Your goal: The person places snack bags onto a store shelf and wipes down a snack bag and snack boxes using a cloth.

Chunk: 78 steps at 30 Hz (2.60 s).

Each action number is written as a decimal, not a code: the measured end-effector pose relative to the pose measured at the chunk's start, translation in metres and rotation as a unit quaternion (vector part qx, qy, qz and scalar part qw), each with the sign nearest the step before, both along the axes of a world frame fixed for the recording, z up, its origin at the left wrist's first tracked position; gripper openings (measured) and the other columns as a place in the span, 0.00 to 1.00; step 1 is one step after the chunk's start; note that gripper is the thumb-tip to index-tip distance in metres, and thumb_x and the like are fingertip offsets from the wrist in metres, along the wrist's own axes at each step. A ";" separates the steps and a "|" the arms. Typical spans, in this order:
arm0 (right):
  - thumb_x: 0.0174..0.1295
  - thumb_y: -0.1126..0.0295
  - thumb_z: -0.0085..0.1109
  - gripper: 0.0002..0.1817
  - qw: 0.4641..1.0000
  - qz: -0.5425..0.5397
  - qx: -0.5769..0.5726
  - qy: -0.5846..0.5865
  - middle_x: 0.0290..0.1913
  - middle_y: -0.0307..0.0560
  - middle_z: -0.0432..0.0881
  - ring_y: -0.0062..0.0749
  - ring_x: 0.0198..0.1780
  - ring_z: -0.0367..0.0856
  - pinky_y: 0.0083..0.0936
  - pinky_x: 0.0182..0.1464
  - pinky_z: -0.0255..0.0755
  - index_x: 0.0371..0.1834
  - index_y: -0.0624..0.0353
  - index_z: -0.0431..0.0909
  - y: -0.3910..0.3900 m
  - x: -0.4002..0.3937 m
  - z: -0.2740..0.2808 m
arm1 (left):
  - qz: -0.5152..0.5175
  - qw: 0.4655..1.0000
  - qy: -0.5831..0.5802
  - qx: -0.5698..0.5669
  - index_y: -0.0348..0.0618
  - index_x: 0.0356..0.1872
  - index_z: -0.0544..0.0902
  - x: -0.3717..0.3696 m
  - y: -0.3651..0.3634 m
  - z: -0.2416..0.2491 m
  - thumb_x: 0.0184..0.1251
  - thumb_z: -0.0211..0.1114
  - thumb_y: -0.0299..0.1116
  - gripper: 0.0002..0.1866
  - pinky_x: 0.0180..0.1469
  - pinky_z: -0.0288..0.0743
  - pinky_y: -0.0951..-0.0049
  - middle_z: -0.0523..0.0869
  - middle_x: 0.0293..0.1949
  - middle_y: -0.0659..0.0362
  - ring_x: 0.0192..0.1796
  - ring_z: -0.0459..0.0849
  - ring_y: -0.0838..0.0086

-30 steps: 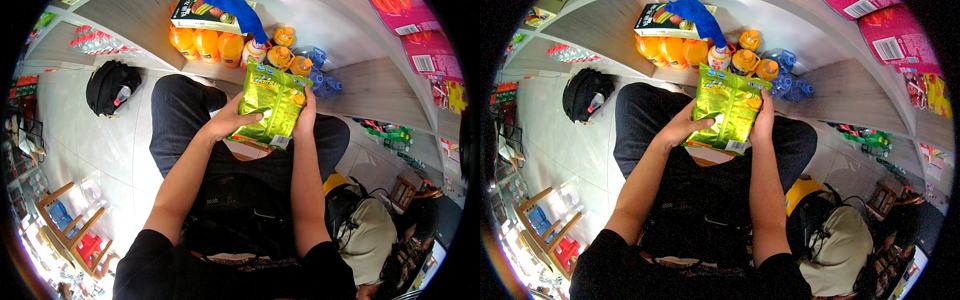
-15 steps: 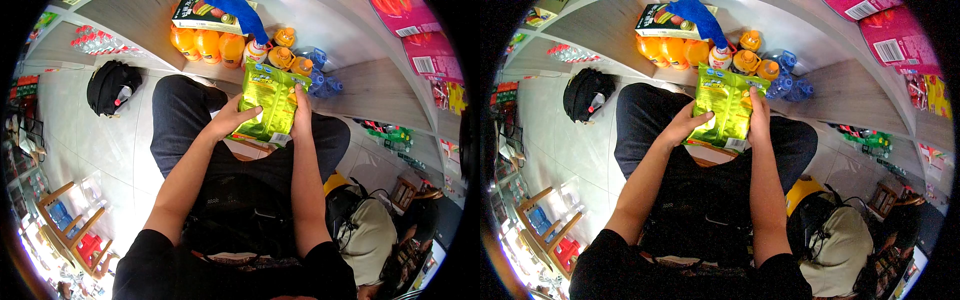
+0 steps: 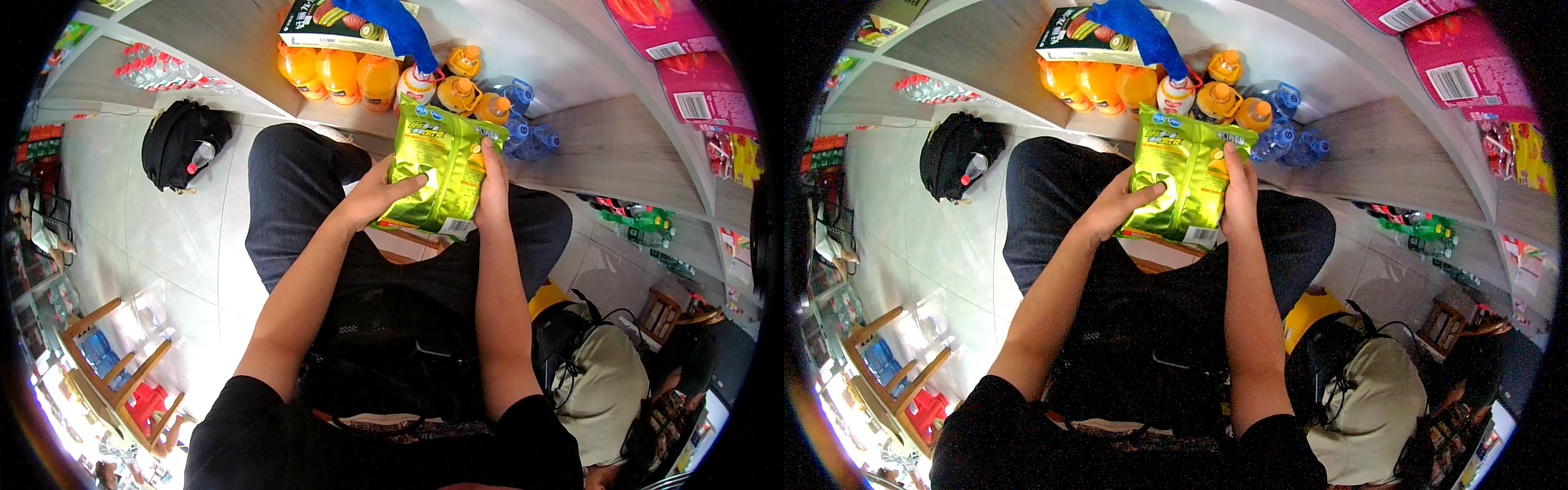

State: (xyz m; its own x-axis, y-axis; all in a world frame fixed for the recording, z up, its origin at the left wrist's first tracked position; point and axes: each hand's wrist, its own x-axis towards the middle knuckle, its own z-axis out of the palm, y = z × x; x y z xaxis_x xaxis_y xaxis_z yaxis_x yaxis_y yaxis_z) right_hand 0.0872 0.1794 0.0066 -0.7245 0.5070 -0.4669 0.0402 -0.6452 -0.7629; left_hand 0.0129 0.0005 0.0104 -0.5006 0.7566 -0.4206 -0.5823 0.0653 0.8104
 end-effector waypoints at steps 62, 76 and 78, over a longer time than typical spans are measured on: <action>0.67 0.57 0.57 0.19 1.000 -0.010 -0.008 -0.007 0.44 0.44 0.81 0.28 0.42 0.81 0.25 0.45 0.76 0.50 0.63 0.74 0.000 0.000 -0.002 | 0.004 1.000 -0.007 -0.012 0.34 0.63 0.68 0.001 0.001 0.000 0.66 0.65 0.36 0.28 0.56 0.72 0.72 0.80 0.53 0.55 0.53 0.79 0.73; 0.67 0.57 0.56 0.19 1.000 -0.002 -0.011 0.003 0.45 0.44 0.81 0.28 0.42 0.81 0.25 0.45 0.76 0.51 0.62 0.74 0.001 -0.001 -0.004 | 0.002 1.000 -0.010 -0.004 0.35 0.63 0.67 0.001 0.001 -0.002 0.66 0.65 0.36 0.28 0.57 0.72 0.71 0.80 0.54 0.55 0.54 0.79 0.73; 0.67 0.57 0.56 0.19 1.000 0.000 -0.009 0.008 0.45 0.44 0.81 0.28 0.42 0.81 0.25 0.45 0.76 0.51 0.62 0.74 0.002 0.000 -0.005 | 0.003 1.000 -0.009 -0.010 0.35 0.63 0.67 0.001 0.001 -0.002 0.66 0.65 0.36 0.29 0.57 0.72 0.71 0.80 0.54 0.55 0.54 0.79 0.73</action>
